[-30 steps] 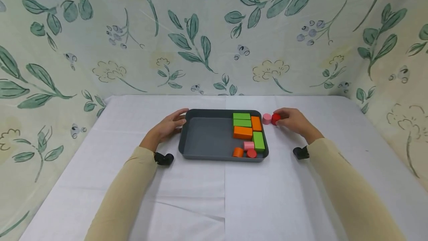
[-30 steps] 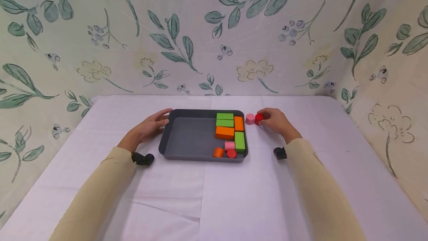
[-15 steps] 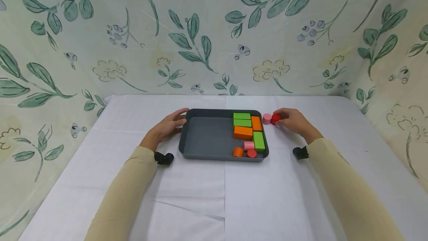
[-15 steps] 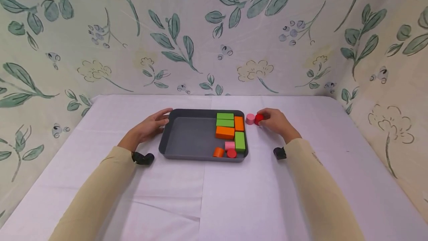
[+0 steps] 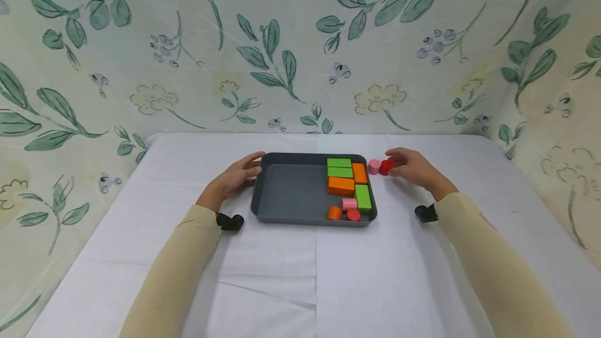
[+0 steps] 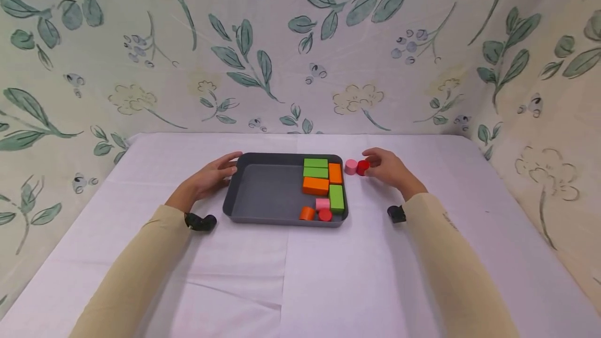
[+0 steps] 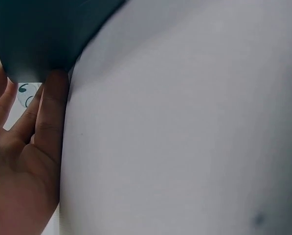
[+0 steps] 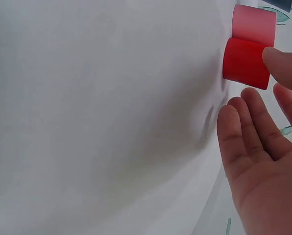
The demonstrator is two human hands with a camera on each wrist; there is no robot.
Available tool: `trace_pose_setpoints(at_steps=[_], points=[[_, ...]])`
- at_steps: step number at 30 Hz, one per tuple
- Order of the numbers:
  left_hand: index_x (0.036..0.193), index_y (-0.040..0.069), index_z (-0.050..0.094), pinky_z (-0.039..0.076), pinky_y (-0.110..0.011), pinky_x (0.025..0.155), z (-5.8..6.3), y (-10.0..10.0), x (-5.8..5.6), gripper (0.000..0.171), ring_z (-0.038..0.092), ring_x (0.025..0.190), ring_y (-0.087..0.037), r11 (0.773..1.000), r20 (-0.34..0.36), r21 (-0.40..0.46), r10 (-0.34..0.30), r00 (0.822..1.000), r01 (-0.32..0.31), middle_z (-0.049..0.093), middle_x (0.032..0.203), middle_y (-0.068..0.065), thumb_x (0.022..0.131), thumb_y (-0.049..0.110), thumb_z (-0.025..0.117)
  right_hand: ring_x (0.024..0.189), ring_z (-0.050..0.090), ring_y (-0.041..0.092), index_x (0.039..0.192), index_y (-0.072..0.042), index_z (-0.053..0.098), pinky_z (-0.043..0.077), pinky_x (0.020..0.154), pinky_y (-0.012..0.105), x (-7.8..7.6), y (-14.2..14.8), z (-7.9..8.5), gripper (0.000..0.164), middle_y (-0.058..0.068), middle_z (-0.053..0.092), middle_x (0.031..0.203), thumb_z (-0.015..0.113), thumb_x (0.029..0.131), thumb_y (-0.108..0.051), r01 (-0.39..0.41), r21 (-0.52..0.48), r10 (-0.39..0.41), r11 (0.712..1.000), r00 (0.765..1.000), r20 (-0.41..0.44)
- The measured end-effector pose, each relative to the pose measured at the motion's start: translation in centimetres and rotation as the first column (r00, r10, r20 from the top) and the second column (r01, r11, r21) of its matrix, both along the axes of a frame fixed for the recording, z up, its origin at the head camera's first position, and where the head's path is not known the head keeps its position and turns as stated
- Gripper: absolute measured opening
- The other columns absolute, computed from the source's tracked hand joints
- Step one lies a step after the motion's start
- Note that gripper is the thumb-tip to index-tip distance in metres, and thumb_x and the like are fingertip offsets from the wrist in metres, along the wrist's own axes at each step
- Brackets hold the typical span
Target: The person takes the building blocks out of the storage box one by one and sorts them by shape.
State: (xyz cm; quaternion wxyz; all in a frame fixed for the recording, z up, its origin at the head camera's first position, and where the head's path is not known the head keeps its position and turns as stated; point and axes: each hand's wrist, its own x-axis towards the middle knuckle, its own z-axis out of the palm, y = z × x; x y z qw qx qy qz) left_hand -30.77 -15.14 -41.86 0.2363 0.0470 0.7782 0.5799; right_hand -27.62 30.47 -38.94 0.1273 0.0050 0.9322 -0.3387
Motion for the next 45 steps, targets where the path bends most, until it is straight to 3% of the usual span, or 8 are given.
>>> trace_pose_setpoints(at_steps=[6,10,12,15,19,26,34,45], points=[[0.157,0.03,0.026,0.025,-0.053,0.125,-0.1,-0.1,0.1,0.058,0.026,0.153,-0.033,1.0,-0.004,0.016,0.003,1.0,-0.003,0.023,0.166,-0.009,0.105,0.019,0.048,0.135,0.041,0.043,0.15,-0.008,0.037,0.042,0.112,0.061,0.1,-0.1,0.6,0.058,0.024,0.045,0.147,0.056,0.096,-0.011,0.003,0.01,-0.003,1.0,0.999,-0.033],[0.158,0.029,0.026,0.025,-0.053,0.126,-0.1,-0.1,0.2,0.059,0.027,0.152,-0.032,0.999,0.001,0.034,0.002,1.0,-0.002,0.024,0.166,-0.009,0.105,0.019,0.048,0.138,0.036,0.044,0.15,-0.009,0.038,0.041,0.111,0.063,0.5,-0.6,1.4,0.061,0.023,0.042,0.15,0.061,0.094,-0.013,0.024,0.059,-0.015,0.998,0.99,-0.137],[0.157,0.03,0.026,0.025,-0.053,0.126,-0.1,0.0,0.2,0.059,0.027,0.152,-0.032,0.999,0.001,0.037,0.001,1.0,-0.001,0.024,0.166,-0.009,0.105,0.019,0.049,0.138,0.036,0.044,0.147,-0.008,0.043,0.042,0.11,0.063,0.9,-0.9,1.9,0.058,0.023,0.042,0.15,0.063,0.092,-0.012,0.039,0.087,-0.017,0.995,0.971,-0.239],[0.158,0.029,0.026,0.025,-0.053,0.125,0.0,0.1,0.3,0.058,0.027,0.152,-0.032,0.999,-0.006,0.036,-0.004,1.0,0.004,0.025,0.166,-0.009,0.105,0.019,0.048,0.135,0.039,0.041,0.138,-0.006,0.053,0.045,0.107,0.061,1.7,-1.5,2.8,0.049,0.021,0.046,0.146,0.064,0.091,-0.008,0.041,0.112,0.006,0.993,0.922,-0.388],[0.158,0.028,0.025,0.025,-0.053,0.126,0.1,0.1,0.3,0.058,0.028,0.152,-0.032,0.999,-0.004,0.035,-0.003,1.0,0.003,0.025,0.166,-0.009,0.105,0.018,0.048,0.131,0.042,0.038,0.128,-0.005,0.061,0.049,0.103,0.06,2.8,-2.9,3.9,0.037,0.019,0.052,0.14,0.065,0.09,-0.005,-0.018,0.131,0.077,0.991,0.882,-0.464],[0.157,0.031,0.027,0.024,-0.052,0.126,0.1,0.1,0.3,0.058,0.028,0.152,-0.03,1.0,0.0,0.03,0.007,1.0,-0.007,0.025,0.166,-0.008,0.104,0.02,0.049,0.119,0.052,0.037,0.122,-0.005,0.066,0.055,0.096,0.056,4.5,-5.4,4.9,0.03,0.017,0.061,0.129,0.066,0.091,-0.004,-0.182,0.197,0.25,0.963,0.873,-0.419],[0.157,0.031,0.028,0.025,-0.052,0.126,0.2,0.2,0.4,0.058,0.028,0.152,-0.03,1.0,0.005,0.022,0.02,1.0,-0.02,0.025,0.166,-0.007,0.104,0.02,0.05,0.099,0.059,0.03,0.12,-0.004,0.067,0.058,0.087,0.047,5.7,-7.7,4.9,0.03,0.012,0.068,0.116,0.066,0.09,-0.004,-0.372,0.214,0.426,0.903,0.839,-0.337],[0.156,0.033,0.029,0.025,-0.052,0.126,0.1,0.3,0.2,0.058,0.028,0.152,-0.029,0.999,0.012,0.018,0.027,1.0,-0.027,0.024,0.166,-0.006,0.104,0.02,0.05,0.109,0.064,0.025,0.118,-0.008,0.071,0.058,0.096,0.044,6.4,-9.9,4.5,0.027,0.005,0.072,0.114,0.07,0.09,-0.009,-0.466,0.292,0.523,0.835,0.837,-0.161]])
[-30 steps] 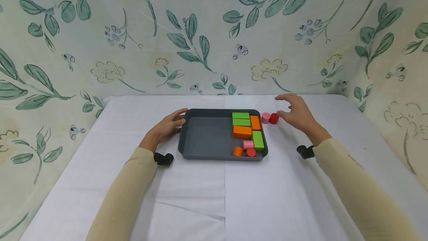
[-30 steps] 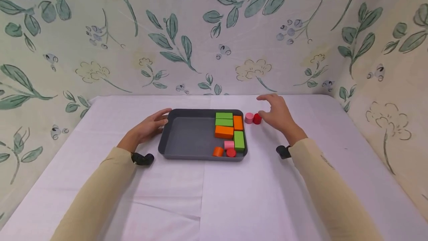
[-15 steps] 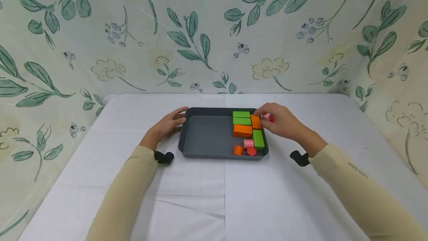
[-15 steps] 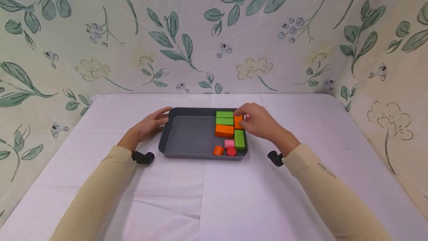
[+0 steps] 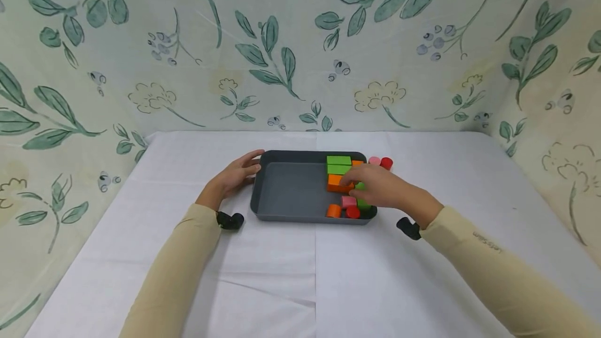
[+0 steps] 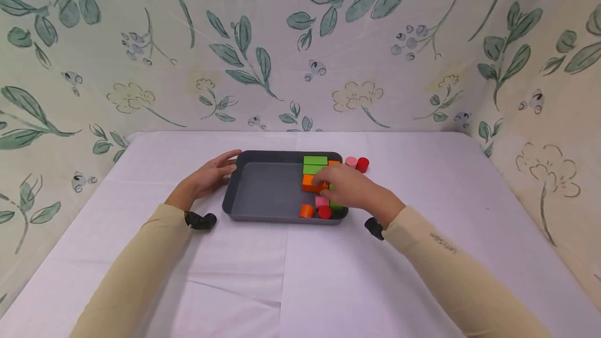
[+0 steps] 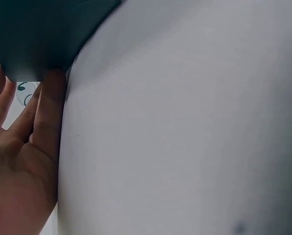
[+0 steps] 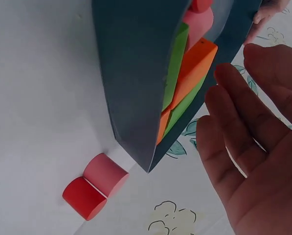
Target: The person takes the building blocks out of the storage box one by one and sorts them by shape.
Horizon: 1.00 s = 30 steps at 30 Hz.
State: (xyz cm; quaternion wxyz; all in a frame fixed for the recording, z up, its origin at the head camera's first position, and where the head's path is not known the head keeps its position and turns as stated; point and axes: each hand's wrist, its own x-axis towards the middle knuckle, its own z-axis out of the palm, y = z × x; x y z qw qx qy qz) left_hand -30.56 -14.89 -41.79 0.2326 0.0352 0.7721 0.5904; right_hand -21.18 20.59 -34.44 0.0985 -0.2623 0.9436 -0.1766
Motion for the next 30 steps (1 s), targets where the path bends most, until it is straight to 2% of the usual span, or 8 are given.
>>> trace_pose_setpoints(at_steps=[4,7,10,14,21,24,30], points=[[0.156,0.033,0.029,0.026,-0.052,0.125,0.1,0.0,0.1,0.058,0.028,0.152,-0.029,1.0,-0.002,0.0,-0.001,1.0,0.001,0.025,0.166,-0.006,0.104,0.021,0.05,0.105,0.064,0.02,0.115,-0.012,0.074,0.058,0.096,0.041,-0.1,-0.7,-0.4,0.023,0.001,0.073,0.108,0.071,0.091,-0.014,-0.019,0.08,0.017,0.997,1.0,0.021],[0.156,0.033,0.028,0.026,-0.051,0.125,0.1,-0.1,0.2,0.058,0.028,0.152,-0.029,1.0,-0.003,-0.006,-0.001,1.0,0.001,0.024,0.166,-0.006,0.104,0.021,0.05,0.101,0.064,0.018,0.112,-0.013,0.074,0.058,0.096,0.04,-0.1,-1.0,-0.9,0.02,0.0,0.073,0.104,0.07,0.093,-0.016,-0.06,0.123,0.058,0.991,0.998,0.023],[0.156,0.033,0.029,0.027,-0.051,0.125,0.1,-0.1,0.2,0.058,0.028,0.152,-0.029,1.0,-0.002,-0.007,-0.001,1.0,0.001,0.024,0.166,-0.006,0.104,0.021,0.05,0.096,0.063,0.017,0.109,-0.012,0.075,0.058,0.095,0.038,0.0,-1.2,-1.3,0.017,0.0,0.072,0.099,0.067,0.094,-0.014,-0.082,0.134,0.08,0.988,0.997,0.023],[0.156,0.033,0.029,0.026,-0.051,0.125,0.2,-0.1,0.2,0.058,0.028,0.152,-0.029,1.0,-0.005,-0.009,-0.009,1.0,0.009,0.024,0.166,-0.005,0.104,0.022,0.051,0.092,0.061,0.016,0.107,-0.013,0.075,0.059,0.092,0.036,0.0,-1.4,-1.5,0.016,0.0,0.07,0.094,0.066,0.093,-0.011,-0.068,0.137,0.065,0.988,0.997,0.029],[0.157,0.032,0.026,0.026,-0.052,0.125,0.4,-0.2,0.2,0.059,0.027,0.153,-0.031,1.0,-0.015,-0.015,-0.027,1.0,0.026,0.022,0.167,-0.007,0.104,0.021,0.049,0.097,0.061,0.019,0.116,-0.013,0.073,0.059,0.094,0.039,-0.3,-1.7,-1.4,0.023,0.004,0.071,0.105,0.065,0.095,-0.013,-0.054,0.205,0.041,0.977,0.997,0.07],[0.158,0.03,0.026,0.025,-0.052,0.126,0.3,-0.3,0.1,0.059,0.026,0.153,-0.031,1.0,-0.016,-0.01,-0.021,1.0,0.021,0.022,0.167,-0.008,0.104,0.02,0.049,0.099,0.061,0.02,0.115,-0.014,0.074,0.058,0.097,0.039,-0.5,-1.7,-1.4,0.023,0.004,0.071,0.106,0.066,0.094,-0.011,-0.045,0.191,0.03,0.981,0.996,0.082],[0.158,0.029,0.025,0.024,-0.052,0.126,0.2,-0.2,0.2,0.058,0.026,0.153,-0.031,1.0,-0.018,0.001,-0.031,0.999,0.032,0.022,0.166,-0.008,0.105,0.021,0.048,0.108,0.063,0.02,0.115,-0.012,0.074,0.056,0.101,0.042,-0.2,-1.4,-1.3,0.025,0.002,0.073,0.111,0.07,0.091,-0.01,-0.028,0.097,0.025,0.995,0.999,0.031]])
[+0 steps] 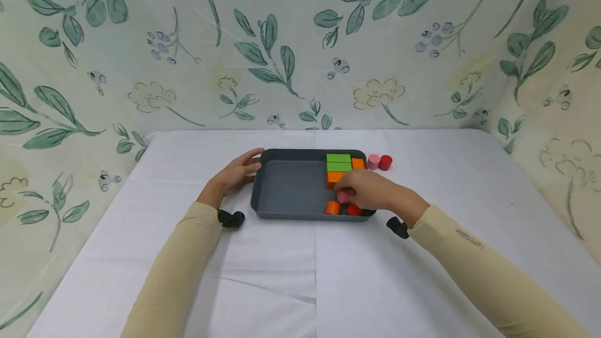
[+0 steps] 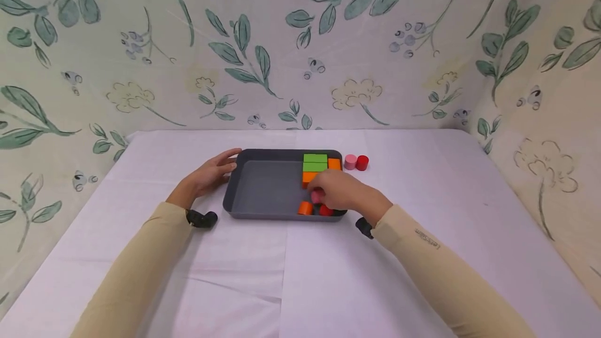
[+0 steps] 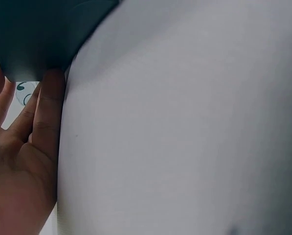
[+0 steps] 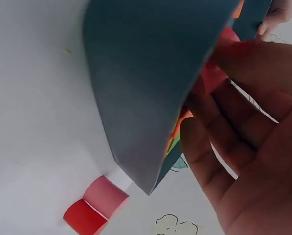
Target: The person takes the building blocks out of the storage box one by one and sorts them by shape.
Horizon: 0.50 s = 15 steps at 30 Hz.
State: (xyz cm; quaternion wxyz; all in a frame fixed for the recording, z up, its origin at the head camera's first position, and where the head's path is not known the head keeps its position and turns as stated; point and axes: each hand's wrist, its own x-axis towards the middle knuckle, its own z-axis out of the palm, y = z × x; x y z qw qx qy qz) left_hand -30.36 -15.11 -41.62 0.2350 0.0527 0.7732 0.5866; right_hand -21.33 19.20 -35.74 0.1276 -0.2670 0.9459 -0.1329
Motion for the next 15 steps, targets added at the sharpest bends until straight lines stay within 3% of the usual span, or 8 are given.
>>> trace_pose_setpoints(at_steps=[7,15], points=[[0.157,0.03,0.026,0.025,-0.053,0.126,0.0,0.1,0.0,0.058,0.025,0.153,-0.032,1.0,0.012,-0.013,0.018,1.0,-0.018,0.022,0.166,-0.008,0.104,0.02,0.049,0.111,0.064,0.022,0.118,-0.009,0.073,0.056,0.1,0.043,0.3,0.6,0.4,0.029,0.004,0.072,0.116,0.073,0.089,-0.011,-0.012,-0.034,0.01,0.999,0.998,-0.055],[0.157,0.031,0.027,0.025,-0.052,0.126,-0.2,0.3,-0.1,0.058,0.027,0.152,-0.031,0.999,0.007,-0.02,0.028,1.0,-0.028,0.024,0.166,-0.008,0.104,0.02,0.048,0.103,0.061,0.02,0.114,-0.009,0.069,0.059,0.093,0.041,0.6,2.3,1.4,0.024,0.002,0.069,0.108,0.071,0.09,-0.009,0.053,-0.17,-0.052,0.984,0.999,0.007]])
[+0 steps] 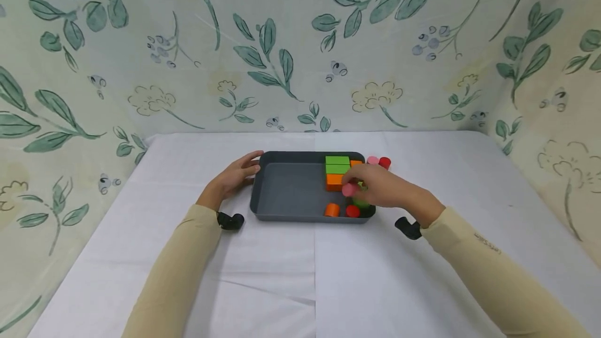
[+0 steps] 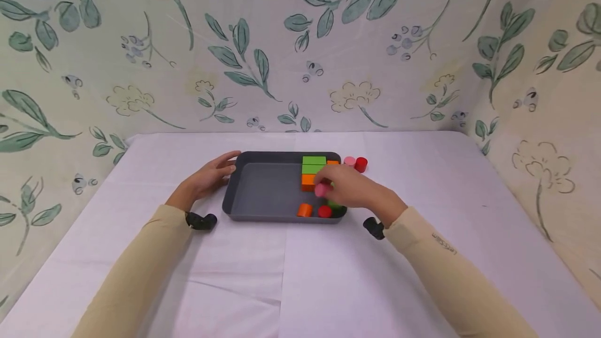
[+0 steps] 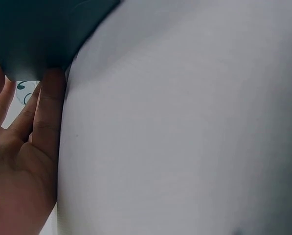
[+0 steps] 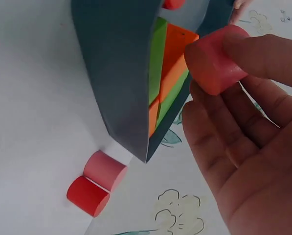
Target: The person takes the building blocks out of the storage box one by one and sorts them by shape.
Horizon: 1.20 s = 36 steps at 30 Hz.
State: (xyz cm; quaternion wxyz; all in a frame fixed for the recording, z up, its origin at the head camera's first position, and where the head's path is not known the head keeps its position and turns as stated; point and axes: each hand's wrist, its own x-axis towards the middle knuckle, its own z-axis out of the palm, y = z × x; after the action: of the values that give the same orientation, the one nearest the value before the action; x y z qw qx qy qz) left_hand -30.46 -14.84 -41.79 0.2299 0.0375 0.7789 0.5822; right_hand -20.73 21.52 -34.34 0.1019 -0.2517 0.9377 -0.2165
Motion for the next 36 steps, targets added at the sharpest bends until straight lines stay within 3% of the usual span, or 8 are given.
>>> trace_pose_setpoints(at_steps=[4,15,21,28,36], points=[[0.157,0.03,0.026,0.025,-0.052,0.126,0.1,0.0,0.0,0.058,0.027,0.153,-0.031,1.0,0.003,0.007,-0.001,1.0,0.001,0.023,0.166,-0.008,0.104,0.019,0.048,0.101,0.061,0.021,0.113,-0.009,0.068,0.059,0.092,0.043,0.2,1.8,0.6,0.024,0.003,0.069,0.105,0.072,0.089,-0.007,0.032,-0.057,-0.033,0.998,0.999,-0.01],[0.157,0.03,0.027,0.025,-0.053,0.126,0.3,-0.1,0.0,0.059,0.027,0.152,-0.031,1.0,-0.001,0.02,-0.01,1.0,0.01,0.024,0.166,-0.008,0.104,0.02,0.05,0.114,0.059,0.029,0.126,-0.009,0.064,0.055,0.097,0.052,0.5,6.8,2.1,0.036,0.012,0.068,0.121,0.069,0.09,-0.006,0.186,-0.034,-0.188,0.982,0.981,-0.046],[0.157,0.03,0.026,0.024,-0.053,0.126,0.2,0.0,0.0,0.059,0.027,0.153,-0.031,1.0,0.008,0.028,-0.012,1.0,0.012,0.023,0.166,-0.008,0.104,0.019,0.049,0.115,0.058,0.033,0.127,-0.007,0.062,0.055,0.098,0.054,0.0,9.6,1.0,0.036,0.017,0.065,0.123,0.068,0.092,-0.011,0.273,-0.034,-0.273,0.961,0.962,-0.004],[0.158,0.03,0.026,0.025,-0.052,0.126,0.3,0.0,0.0,0.058,0.026,0.153,-0.03,1.0,-0.006,0.026,-0.012,1.0,0.012,0.022,0.167,-0.008,0.105,0.019,0.048,0.126,0.052,0.044,0.144,-0.003,0.046,0.051,0.102,0.058,-1.6,12.4,-0.7,0.054,0.025,0.053,0.138,0.063,0.098,-0.024,0.388,-0.046,-0.384,0.921,0.921,0.07],[0.158,0.029,0.025,0.024,-0.053,0.126,0.1,0.0,0.1,0.059,0.025,0.153,-0.031,1.0,-0.008,0.02,-0.013,1.0,0.014,0.022,0.167,-0.008,0.105,0.019,0.048,0.13,0.047,0.045,0.141,-0.005,0.049,0.048,0.105,0.06,-2.6,13.5,-1.9,0.051,0.025,0.053,0.139,0.062,0.098,-0.029,0.44,-0.056,-0.432,0.896,0.894,0.115]])
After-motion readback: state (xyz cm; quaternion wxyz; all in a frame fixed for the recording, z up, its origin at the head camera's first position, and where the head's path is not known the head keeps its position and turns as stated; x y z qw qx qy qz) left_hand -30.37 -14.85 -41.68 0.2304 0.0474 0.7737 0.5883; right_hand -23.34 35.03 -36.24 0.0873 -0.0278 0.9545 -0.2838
